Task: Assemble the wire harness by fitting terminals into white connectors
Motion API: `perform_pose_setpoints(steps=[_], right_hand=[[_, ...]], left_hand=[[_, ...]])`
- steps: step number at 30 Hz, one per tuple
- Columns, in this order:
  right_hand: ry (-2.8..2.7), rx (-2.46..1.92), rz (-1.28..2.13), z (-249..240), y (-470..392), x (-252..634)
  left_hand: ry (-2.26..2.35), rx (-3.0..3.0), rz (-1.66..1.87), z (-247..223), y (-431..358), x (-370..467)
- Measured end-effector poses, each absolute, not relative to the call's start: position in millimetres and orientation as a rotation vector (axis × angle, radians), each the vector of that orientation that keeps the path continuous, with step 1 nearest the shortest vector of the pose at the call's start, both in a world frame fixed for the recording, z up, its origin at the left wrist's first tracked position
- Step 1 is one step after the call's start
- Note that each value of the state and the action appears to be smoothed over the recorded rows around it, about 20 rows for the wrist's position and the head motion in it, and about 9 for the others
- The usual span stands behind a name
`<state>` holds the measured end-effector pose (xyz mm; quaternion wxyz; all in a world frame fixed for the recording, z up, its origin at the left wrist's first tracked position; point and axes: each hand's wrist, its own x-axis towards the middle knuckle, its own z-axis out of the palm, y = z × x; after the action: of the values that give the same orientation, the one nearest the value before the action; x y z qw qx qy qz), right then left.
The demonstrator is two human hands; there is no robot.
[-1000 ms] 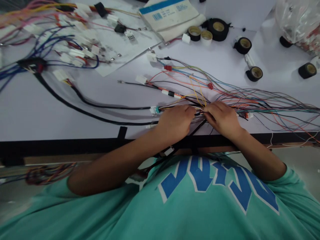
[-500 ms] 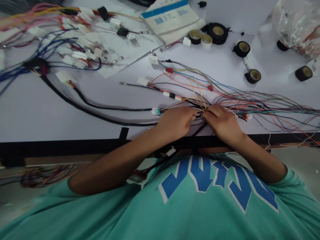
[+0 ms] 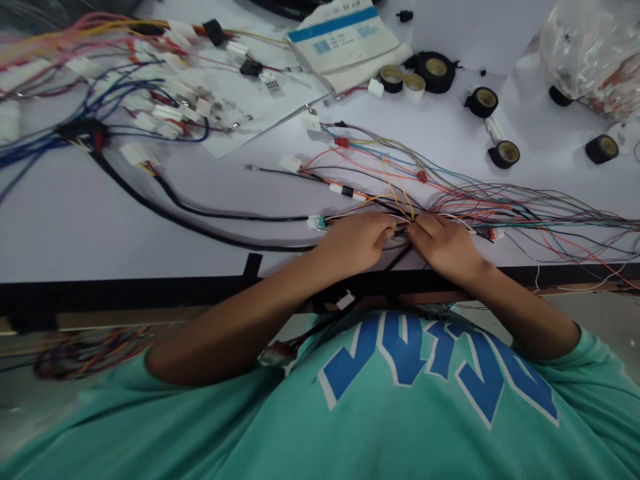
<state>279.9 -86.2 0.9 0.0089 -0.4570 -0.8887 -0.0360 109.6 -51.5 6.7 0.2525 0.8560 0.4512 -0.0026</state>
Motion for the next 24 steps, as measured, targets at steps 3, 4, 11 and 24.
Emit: perform_pose_setpoints(steps=[3,4,11,24], right_hand=[[-2.732,-1.459,-0.124,-1,-85,279],[-2.717,-1.473,-0.118,-1,-85,279],[-2.709,-1.569,0.111,4,-80,280],[-2.557,-1.443,0.405,-2,-70,290]], left_hand=[[1.231,2.329,-0.012,5,-52,110],[1.233,2.333,-0.005,4,-52,109],[1.205,2.312,0.039,2,-48,107],[1.155,2.224,0.074,-1,-41,107]])
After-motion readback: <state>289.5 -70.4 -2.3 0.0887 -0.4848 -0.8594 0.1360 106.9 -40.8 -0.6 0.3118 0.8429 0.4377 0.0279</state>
